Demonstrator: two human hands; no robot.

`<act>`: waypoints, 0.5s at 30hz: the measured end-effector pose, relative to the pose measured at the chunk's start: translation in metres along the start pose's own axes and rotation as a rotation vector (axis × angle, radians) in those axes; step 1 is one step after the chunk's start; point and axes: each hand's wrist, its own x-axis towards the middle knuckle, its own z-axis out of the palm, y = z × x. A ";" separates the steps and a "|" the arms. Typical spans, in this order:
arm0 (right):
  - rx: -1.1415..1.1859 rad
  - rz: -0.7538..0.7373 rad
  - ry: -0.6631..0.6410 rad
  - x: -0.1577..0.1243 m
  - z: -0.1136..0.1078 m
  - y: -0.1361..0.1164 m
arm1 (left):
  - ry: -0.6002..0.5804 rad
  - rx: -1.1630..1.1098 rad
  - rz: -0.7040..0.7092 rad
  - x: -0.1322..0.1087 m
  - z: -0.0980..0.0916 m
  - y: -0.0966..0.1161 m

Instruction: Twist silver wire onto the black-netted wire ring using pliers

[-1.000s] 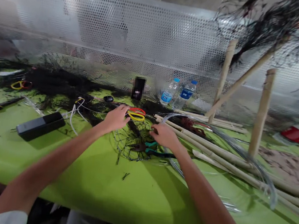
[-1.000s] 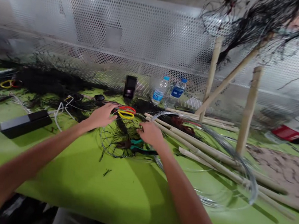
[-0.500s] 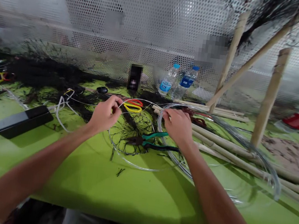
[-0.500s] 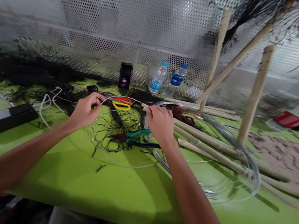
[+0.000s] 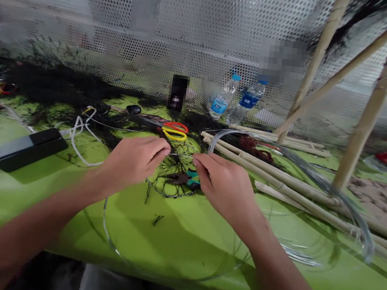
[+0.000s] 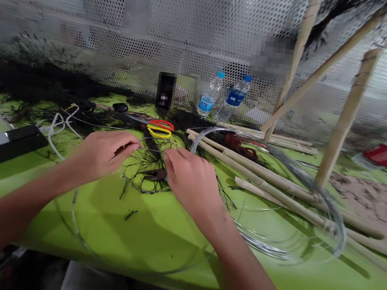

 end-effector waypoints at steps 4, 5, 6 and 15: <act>0.047 -0.045 0.028 -0.004 -0.020 0.001 | -0.015 -0.026 0.028 -0.004 0.005 -0.001; 0.066 -0.047 0.067 -0.005 -0.029 0.008 | -0.020 -0.022 0.030 -0.005 0.006 -0.003; 0.095 -0.031 0.128 -0.007 -0.040 0.018 | -0.025 -0.017 0.029 -0.005 0.007 -0.006; 0.304 0.141 -0.118 -0.014 -0.033 0.171 | -0.018 -0.137 0.023 0.003 0.004 -0.026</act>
